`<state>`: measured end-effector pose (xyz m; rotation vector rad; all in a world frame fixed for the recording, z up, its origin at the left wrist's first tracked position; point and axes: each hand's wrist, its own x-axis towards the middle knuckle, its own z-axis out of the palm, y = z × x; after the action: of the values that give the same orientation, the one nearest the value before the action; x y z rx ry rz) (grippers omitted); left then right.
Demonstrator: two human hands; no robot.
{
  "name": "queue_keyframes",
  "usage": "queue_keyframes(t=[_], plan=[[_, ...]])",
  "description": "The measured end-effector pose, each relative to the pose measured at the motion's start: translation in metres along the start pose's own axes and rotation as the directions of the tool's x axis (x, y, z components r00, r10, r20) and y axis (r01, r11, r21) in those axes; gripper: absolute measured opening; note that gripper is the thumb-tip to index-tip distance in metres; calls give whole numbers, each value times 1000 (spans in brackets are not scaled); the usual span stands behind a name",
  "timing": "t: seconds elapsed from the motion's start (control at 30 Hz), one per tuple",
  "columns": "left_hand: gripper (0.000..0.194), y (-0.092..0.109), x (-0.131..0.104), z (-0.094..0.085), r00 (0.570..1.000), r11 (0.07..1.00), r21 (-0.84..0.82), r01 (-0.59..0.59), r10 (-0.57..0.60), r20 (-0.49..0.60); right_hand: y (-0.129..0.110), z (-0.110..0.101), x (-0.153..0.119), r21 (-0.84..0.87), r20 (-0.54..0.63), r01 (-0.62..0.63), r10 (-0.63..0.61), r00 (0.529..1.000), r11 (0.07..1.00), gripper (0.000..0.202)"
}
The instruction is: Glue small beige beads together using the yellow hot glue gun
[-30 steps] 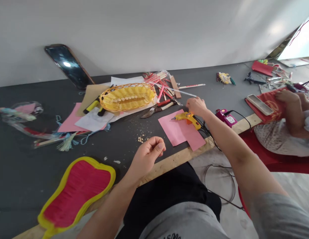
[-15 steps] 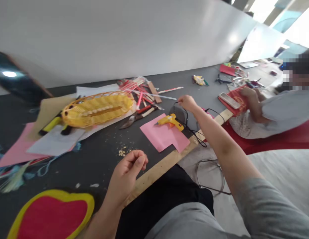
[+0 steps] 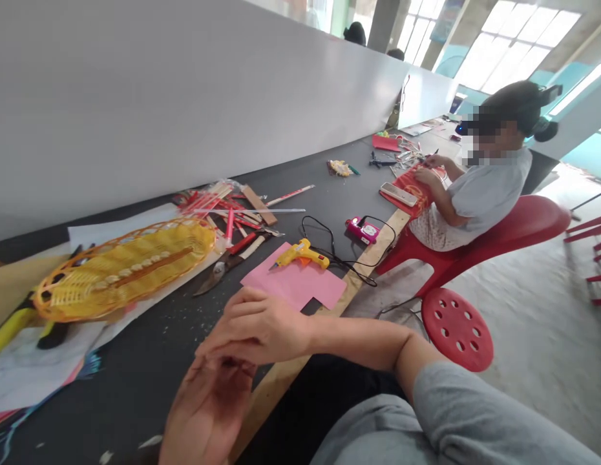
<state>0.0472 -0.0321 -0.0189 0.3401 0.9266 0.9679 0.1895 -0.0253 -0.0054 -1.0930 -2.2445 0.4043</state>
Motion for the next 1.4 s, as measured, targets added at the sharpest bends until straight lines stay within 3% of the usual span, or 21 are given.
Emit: queue_keyframes(t=[0.1,0.27,0.47,0.57,0.67,0.77,0.83,0.93,1.03,1.1,1.17,1.2,1.23,1.3,1.4], plan=[[47,1,-7,-5,998,996,-61,60,-61,-17,1,10,3,-21,36,-19,20,999,1000,16],[37,-3,-13,-9,994,977,-200,80,-94,-63,7,16,-1,85,25,64,-67,997,994,19],[23,-16,-16,-6,993,951,-292,102,-116,-32,12,37,-18,141,-309,101,-53,949,985,24],[29,-19,-23,-5,998,974,-217,65,-60,28,18,35,-20,138,-346,19,31,938,990,24],[44,-15,-30,-6,990,996,-78,41,-30,135,23,17,-20,166,-344,-141,192,919,976,24],[42,-8,-30,-12,989,996,38,-80,75,131,29,-6,-26,237,-400,-334,405,822,912,30],[36,-3,-26,-17,982,979,92,-181,175,71,32,-16,-32,317,-426,-359,470,773,878,40],[37,-1,-18,-20,963,944,194,-268,259,72,28,-16,-40,512,-313,-351,551,773,784,54],[46,-6,-12,-13,953,917,272,-292,256,160,12,-2,-39,727,-10,-376,556,831,574,60],[56,-10,-9,-4,961,939,240,-245,203,189,0,8,-33,827,214,-390,414,885,405,60],[65,-12,-5,4,979,973,196,-118,81,188,-9,17,-22,882,372,-413,202,906,228,61],[67,-13,-4,8,985,981,181,-68,37,166,-13,21,-17,894,392,-416,160,906,168,62],[66,-13,-2,10,991,985,165,-55,34,130,-15,25,-11,901,383,-413,208,900,130,61],[57,-14,2,12,993,983,141,-115,113,22,-17,33,-1,907,300,-370,307,903,202,55],[44,-12,7,10,947,935,206,-288,310,-85,-16,43,11,789,121,-293,331,936,540,40]])
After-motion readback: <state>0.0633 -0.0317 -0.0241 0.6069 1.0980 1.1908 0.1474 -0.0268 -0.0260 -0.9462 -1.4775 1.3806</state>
